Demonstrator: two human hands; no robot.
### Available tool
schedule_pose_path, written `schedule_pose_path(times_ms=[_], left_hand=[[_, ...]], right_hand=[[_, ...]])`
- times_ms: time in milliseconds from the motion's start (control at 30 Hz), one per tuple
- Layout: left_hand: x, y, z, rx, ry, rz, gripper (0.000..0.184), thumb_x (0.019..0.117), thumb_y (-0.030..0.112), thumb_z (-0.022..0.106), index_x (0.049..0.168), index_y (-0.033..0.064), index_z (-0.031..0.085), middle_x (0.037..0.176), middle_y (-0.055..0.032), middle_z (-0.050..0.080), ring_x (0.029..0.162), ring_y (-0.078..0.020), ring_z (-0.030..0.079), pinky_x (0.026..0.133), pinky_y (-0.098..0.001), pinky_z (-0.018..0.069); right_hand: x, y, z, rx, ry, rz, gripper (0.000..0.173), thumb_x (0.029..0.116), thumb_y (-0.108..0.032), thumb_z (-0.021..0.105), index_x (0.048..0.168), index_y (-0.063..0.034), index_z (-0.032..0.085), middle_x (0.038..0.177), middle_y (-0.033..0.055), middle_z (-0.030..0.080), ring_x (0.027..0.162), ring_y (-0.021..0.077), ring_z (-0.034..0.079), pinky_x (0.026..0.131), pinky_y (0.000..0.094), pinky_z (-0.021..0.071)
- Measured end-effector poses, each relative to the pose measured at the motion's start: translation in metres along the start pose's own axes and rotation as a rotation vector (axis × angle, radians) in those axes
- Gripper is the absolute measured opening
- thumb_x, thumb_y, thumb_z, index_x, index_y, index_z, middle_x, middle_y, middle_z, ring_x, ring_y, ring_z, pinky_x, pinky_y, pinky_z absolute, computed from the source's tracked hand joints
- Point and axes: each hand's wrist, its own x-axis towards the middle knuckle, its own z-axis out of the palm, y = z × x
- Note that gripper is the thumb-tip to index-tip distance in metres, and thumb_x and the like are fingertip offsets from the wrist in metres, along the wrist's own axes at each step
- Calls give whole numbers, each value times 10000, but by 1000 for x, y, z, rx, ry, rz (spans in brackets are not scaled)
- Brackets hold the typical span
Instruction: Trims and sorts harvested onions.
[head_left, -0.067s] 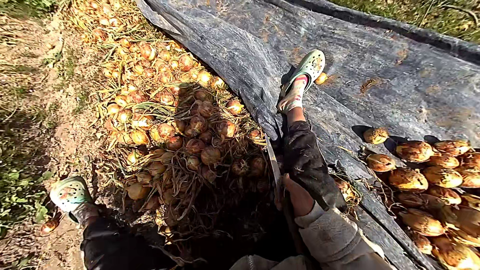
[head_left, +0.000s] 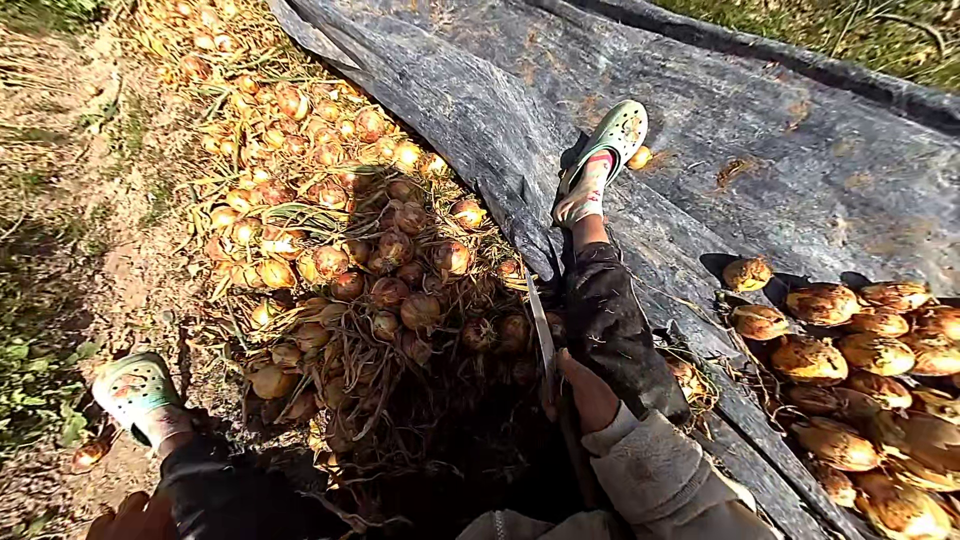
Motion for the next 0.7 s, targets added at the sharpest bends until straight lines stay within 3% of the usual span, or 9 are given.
schedule_pose_path(times_ms=[100,167,233,333,400,467,567,633,700], left_hand=[[-11,131,2,55,186,566,340,981,115,624,1270,-58,667,1297,-308,644,1192,-531,623,944,-659,522],[-3,220,0,53,134,809,370,1015,146,568,1347,-6,628,1385,-239,615,1294,-453,581,1017,-600,501],[7,295,-4,71,19,935,478,1013,99,553,1481,18,508,1507,-220,516,1419,-414,469,1119,-572,421],[25,367,-7,79,-138,890,677,968,-12,603,1591,93,358,1629,-199,347,1488,-439,343,1142,-606,377],[41,385,-10,28,-213,818,725,944,-36,645,1595,112,360,1636,-178,357,1490,-464,322,1164,-609,344],[58,388,-6,13,-236,794,835,856,44,781,1585,98,377,1601,-191,410,1482,-444,353,1198,-567,318],[56,370,4,-142,-166,799,910,707,313,934,1486,113,509,1493,-192,506,1399,-372,472,1152,-527,405],[31,355,1,-367,-159,801,924,668,296,960,1447,65,519,1466,-206,518,1346,-348,526,1133,-498,431],[3,339,5,-683,-118,813,917,651,254,952,1407,-2,502,1387,-206,573,1256,-292,597,1087,-427,483]], right_hand=[[3,3,8,16,17,104,461,1128,-307,187,983,-28,524,604,11,525,466,109,530,483,245,502],[9,8,9,0,40,158,439,1131,-310,204,998,-31,516,610,14,517,471,117,524,488,256,498],[12,10,7,-23,88,192,410,1136,-309,246,1061,-15,523,658,26,506,507,132,522,517,275,502],[14,9,4,-30,137,193,369,1134,-303,285,1098,-18,516,657,18,488,501,125,505,509,270,491],[16,8,2,-29,141,182,340,1132,-284,301,1120,-12,504,666,21,483,502,128,501,508,275,488],[18,6,2,-64,119,180,301,1127,-261,332,1159,-10,496,691,24,491,520,131,521,528,280,509],[18,6,7,-109,96,200,261,1105,-221,428,1220,3,499,737,32,509,564,128,540,570,283,523],[18,6,8,-109,83,190,240,1073,-189,513,1216,3,491,739,30,519,558,116,537,566,270,518],[18,11,6,-128,43,142,378,977,-171,658,1246,20,474,795,34,552,588,98,553,587,259,528]])
